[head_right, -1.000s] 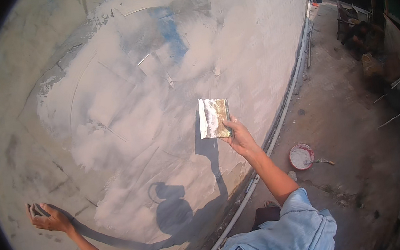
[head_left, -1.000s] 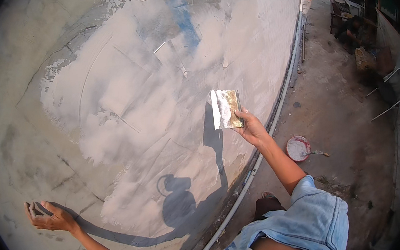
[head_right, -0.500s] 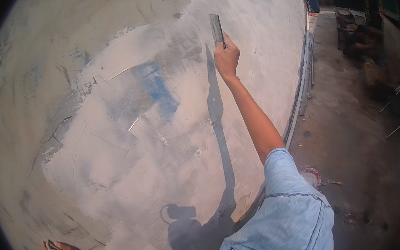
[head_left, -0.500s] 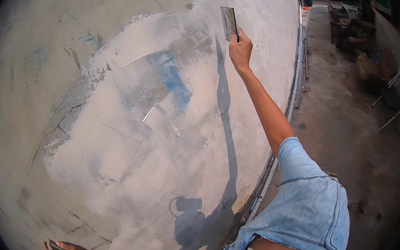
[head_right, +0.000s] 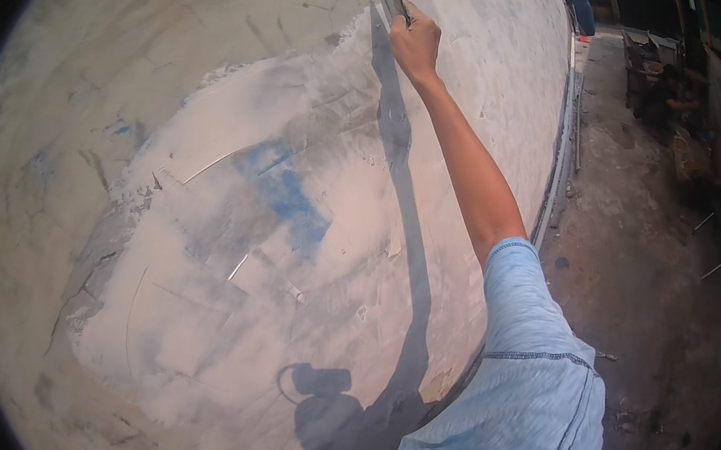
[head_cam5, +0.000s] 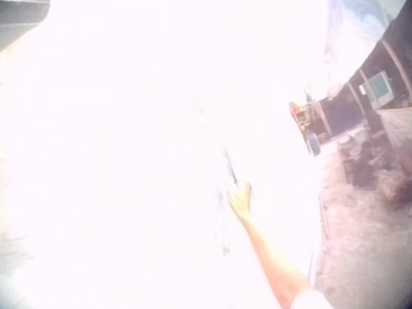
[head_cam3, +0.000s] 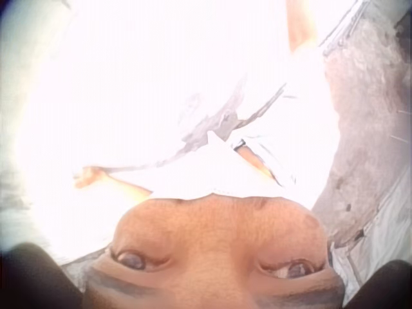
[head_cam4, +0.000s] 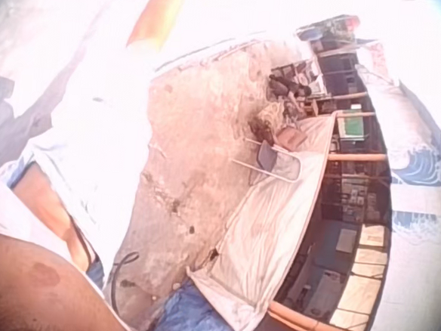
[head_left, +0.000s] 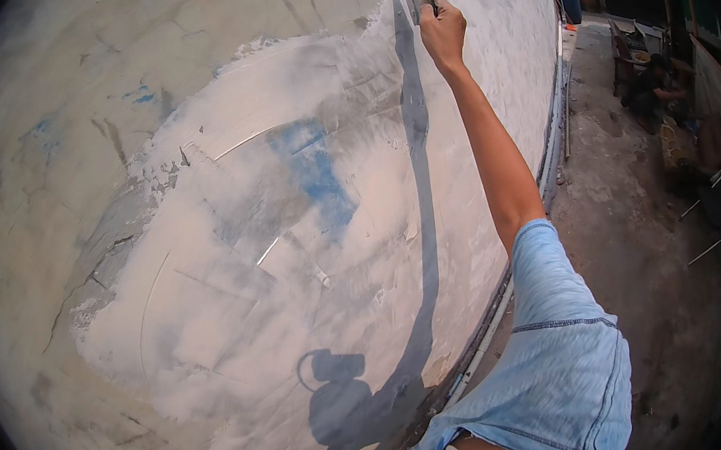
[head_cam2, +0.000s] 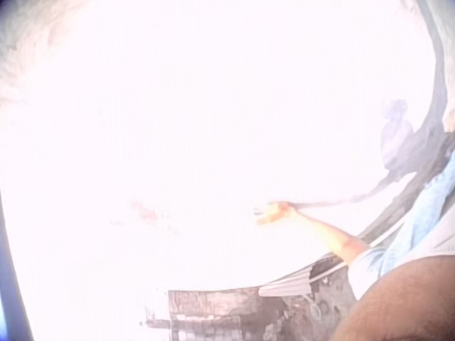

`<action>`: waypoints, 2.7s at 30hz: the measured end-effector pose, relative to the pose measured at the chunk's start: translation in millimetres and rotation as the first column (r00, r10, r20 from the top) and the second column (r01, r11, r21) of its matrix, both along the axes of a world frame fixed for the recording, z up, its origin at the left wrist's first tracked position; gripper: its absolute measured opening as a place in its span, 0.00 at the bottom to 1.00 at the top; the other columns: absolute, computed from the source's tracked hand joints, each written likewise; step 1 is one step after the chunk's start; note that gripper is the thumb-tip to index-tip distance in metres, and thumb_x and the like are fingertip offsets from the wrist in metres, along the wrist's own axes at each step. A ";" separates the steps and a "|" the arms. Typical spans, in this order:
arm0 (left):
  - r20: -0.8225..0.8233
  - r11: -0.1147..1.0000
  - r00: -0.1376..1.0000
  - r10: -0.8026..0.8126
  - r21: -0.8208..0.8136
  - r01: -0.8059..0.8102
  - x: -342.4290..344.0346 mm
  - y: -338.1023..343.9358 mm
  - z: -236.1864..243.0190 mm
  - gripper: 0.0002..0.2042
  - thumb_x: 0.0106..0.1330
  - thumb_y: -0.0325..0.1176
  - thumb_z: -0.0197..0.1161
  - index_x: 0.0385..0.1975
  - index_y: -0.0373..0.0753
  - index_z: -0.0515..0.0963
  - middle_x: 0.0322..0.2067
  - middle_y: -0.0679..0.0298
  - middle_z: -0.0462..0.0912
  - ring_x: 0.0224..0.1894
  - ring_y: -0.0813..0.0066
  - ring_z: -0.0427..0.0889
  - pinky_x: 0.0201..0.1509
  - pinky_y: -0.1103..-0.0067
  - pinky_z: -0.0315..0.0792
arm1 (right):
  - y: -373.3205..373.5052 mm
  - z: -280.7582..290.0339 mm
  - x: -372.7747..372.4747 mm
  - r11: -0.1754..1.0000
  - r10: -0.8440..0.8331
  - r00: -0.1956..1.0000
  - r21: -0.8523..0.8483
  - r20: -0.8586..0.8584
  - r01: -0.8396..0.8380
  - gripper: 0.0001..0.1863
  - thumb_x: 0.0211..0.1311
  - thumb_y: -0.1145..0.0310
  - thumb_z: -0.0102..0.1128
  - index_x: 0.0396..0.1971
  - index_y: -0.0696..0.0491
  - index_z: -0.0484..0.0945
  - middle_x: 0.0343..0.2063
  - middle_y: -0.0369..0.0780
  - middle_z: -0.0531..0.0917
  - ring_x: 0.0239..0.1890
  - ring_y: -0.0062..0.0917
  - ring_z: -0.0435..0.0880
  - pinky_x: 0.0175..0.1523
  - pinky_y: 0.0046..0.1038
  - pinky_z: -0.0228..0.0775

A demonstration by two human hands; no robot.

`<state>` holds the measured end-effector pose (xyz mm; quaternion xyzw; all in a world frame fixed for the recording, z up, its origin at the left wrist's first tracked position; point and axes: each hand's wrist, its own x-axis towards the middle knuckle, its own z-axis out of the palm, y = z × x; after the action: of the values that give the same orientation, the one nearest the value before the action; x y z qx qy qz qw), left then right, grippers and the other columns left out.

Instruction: The person applies white plaster to a wall using a trowel and a smaller scraper. They repeatedly scoop plaster from a red bucket, spread it on the wall, and smooth the surface. The person works on different sections of the wall, occasionally stepping back to reposition.

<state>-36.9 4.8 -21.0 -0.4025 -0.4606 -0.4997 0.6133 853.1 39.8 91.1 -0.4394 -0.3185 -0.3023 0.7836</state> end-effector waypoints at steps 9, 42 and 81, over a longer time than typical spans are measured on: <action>-0.004 0.998 0.999 -0.034 0.050 0.034 17.8 6.0 2.5 0.20 0.75 0.46 0.50 0.57 0.39 0.72 0.55 0.56 0.76 0.57 0.54 0.73 0.61 0.64 0.64 | 26.2 23.6 -82.0 0.973 -0.203 0.963 -0.074 0.176 0.219 0.25 0.50 0.69 0.53 0.51 0.56 0.82 0.23 0.51 0.84 0.25 0.39 0.83 0.39 0.34 0.75; 0.225 0.992 0.970 -0.096 0.100 0.075 4.5 21.1 -3.2 0.16 0.72 0.43 0.56 0.50 0.41 0.78 0.50 0.59 0.79 0.53 0.57 0.76 0.57 0.64 0.69 | -59.9 64.7 41.6 0.929 0.343 0.939 -0.160 0.034 -0.334 0.22 0.54 0.56 0.69 0.40 0.60 0.82 0.30 0.44 0.86 0.32 0.26 0.87 0.40 0.27 0.77; 0.169 0.992 0.986 -0.005 0.129 -0.017 -11.5 17.3 -2.5 0.16 0.72 0.44 0.56 0.50 0.40 0.78 0.48 0.57 0.80 0.51 0.56 0.77 0.55 0.65 0.71 | -4.9 -2.5 12.7 0.918 -0.238 0.968 -0.309 0.074 0.249 0.15 0.55 0.67 0.53 0.39 0.56 0.83 0.25 0.51 0.84 0.32 0.48 0.84 0.42 0.43 0.75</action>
<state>-48.4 22.1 -23.5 -0.3167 -0.4786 -0.5591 0.5984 865.8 35.0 88.5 -0.5900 -0.3193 -0.3502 0.6537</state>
